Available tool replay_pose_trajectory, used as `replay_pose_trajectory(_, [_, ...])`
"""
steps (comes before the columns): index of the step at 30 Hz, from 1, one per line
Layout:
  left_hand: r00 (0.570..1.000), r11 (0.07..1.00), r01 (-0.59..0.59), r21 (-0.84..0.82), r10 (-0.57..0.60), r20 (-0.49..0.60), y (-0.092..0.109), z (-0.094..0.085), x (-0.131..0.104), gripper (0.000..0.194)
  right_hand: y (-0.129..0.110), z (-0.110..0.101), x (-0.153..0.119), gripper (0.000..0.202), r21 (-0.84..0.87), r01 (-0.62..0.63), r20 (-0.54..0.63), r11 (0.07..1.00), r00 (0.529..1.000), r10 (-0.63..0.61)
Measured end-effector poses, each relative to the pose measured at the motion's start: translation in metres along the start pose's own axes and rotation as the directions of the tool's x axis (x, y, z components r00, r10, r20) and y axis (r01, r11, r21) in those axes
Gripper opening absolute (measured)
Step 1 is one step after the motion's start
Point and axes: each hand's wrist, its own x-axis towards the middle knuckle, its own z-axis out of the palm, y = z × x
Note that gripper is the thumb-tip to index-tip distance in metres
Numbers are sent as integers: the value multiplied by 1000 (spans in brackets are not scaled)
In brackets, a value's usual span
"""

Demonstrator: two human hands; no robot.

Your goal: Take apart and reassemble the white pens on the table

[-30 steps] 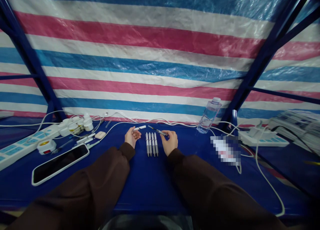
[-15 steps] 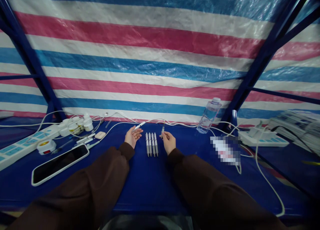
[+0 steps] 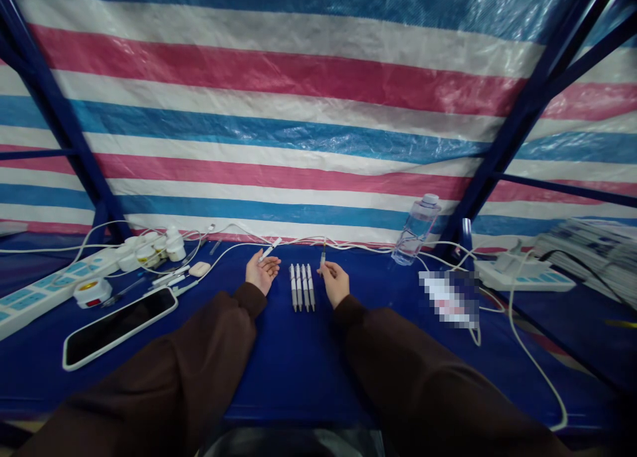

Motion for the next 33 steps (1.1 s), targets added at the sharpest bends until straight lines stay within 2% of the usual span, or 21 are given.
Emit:
replay_pose_trajectory(5, [1000,999,17,-28,-17,20,0,-1,0,26,4,-1,1,27,-29,32,4,999,999,-32])
replay_pose_trajectory(9, [999,999,26,-22,-25,23,0,0,0,24,6,-3,2,29,-130,66,21,989,998,-64])
replay_pose_trajectory(17, [1000,1000,18,7,-18,13,-1,0,0,24,-1,-5,-2,21,-242,144,47,959,989,-137])
replay_pose_trajectory(26, [999,1000,-17,12,17,36,-2,4,-3,20,-1,-5,-3,17,-274,163,60,948,987,-152])
replay_pose_trajectory(33, [994,997,-59,50,53,100,-6,5,-1,20,-4,-6,-4,17,-290,171,56,942,985,-161])
